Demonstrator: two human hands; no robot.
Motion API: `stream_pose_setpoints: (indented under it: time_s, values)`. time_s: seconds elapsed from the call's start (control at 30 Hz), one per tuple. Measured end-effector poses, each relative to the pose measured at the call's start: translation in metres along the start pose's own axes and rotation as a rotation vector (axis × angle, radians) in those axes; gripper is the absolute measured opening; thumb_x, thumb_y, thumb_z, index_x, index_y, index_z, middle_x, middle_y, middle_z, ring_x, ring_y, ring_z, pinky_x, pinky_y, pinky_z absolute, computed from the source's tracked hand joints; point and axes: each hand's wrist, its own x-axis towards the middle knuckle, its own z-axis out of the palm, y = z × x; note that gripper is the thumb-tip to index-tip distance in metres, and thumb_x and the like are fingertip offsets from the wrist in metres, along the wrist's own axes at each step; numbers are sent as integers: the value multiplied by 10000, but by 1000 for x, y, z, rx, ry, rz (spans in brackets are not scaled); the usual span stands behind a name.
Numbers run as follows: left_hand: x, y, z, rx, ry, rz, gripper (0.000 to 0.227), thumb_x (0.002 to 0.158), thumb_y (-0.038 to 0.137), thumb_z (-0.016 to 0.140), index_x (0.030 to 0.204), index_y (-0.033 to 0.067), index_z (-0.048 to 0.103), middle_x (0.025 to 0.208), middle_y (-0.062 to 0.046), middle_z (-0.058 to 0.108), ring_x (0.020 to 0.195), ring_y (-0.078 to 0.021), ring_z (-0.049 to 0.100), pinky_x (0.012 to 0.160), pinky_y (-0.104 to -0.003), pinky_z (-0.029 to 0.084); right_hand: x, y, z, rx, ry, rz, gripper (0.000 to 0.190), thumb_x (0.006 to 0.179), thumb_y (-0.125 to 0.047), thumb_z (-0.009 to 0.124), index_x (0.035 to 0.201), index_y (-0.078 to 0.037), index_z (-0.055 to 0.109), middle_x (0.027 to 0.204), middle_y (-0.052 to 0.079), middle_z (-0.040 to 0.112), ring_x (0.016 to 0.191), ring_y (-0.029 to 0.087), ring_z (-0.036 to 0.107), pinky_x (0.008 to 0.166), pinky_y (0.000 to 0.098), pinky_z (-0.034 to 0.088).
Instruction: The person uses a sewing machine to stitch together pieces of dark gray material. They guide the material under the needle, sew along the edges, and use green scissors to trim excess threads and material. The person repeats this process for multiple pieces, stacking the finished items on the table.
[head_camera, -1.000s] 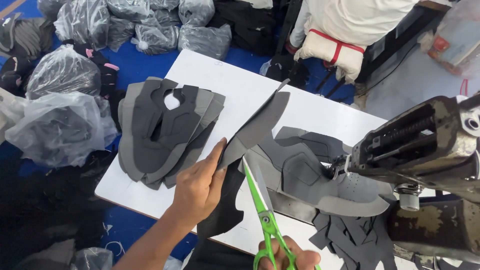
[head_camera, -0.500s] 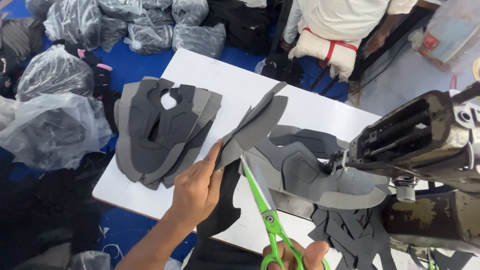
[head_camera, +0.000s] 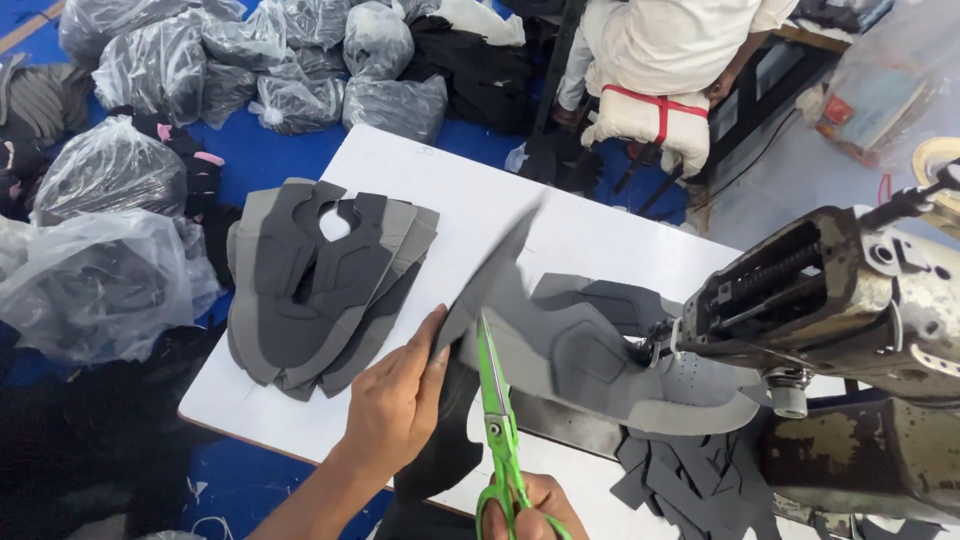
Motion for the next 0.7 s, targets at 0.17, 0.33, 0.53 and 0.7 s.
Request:
stream_pose_setpoints:
  time_s: [0.17, 0.33, 0.53, 0.7]
  values:
    - [14, 1, -5, 60, 32, -120, 400, 1008, 102, 626, 1390, -16, 603, 823, -143, 738, 647, -198, 716, 580, -335, 536, -28, 51, -86, -381, -39, 55, 514, 913, -486, 814, 850, 12, 702, 812, 117, 723, 779, 206, 697, 740, 340, 554]
    - [64, -26, 4, 365, 157, 140, 464, 1032, 114, 617, 1435, -80, 496, 1051, -234, 690, 878, -330, 684, 738, -422, 548, -43, 26, -88, -872, 78, 350, 374, 861, -467, 783, 854, -94, 757, 753, 81, 759, 722, 201, 753, 700, 322, 562]
    - [61, -3, 25, 223, -46, -60, 280, 1003, 227, 610, 1125, -23, 635, 1019, -201, 704, 898, -361, 705, 759, -453, 561, -42, -17, -97, -1621, 311, 808, 538, 803, -672, 782, 994, -176, 699, 763, 96, 710, 764, 270, 751, 752, 422, 580]
    - [10, 29, 52, -413, -798, -322, 369, 986, 373, 659, 859, 42, 760, 808, -87, 737, 789, -244, 730, 698, -395, 567, -64, -49, -99, -1631, 453, 741, 556, 723, -420, 805, 1199, -176, 656, 1154, 81, 697, 982, 331, 707, 744, 468, 571]
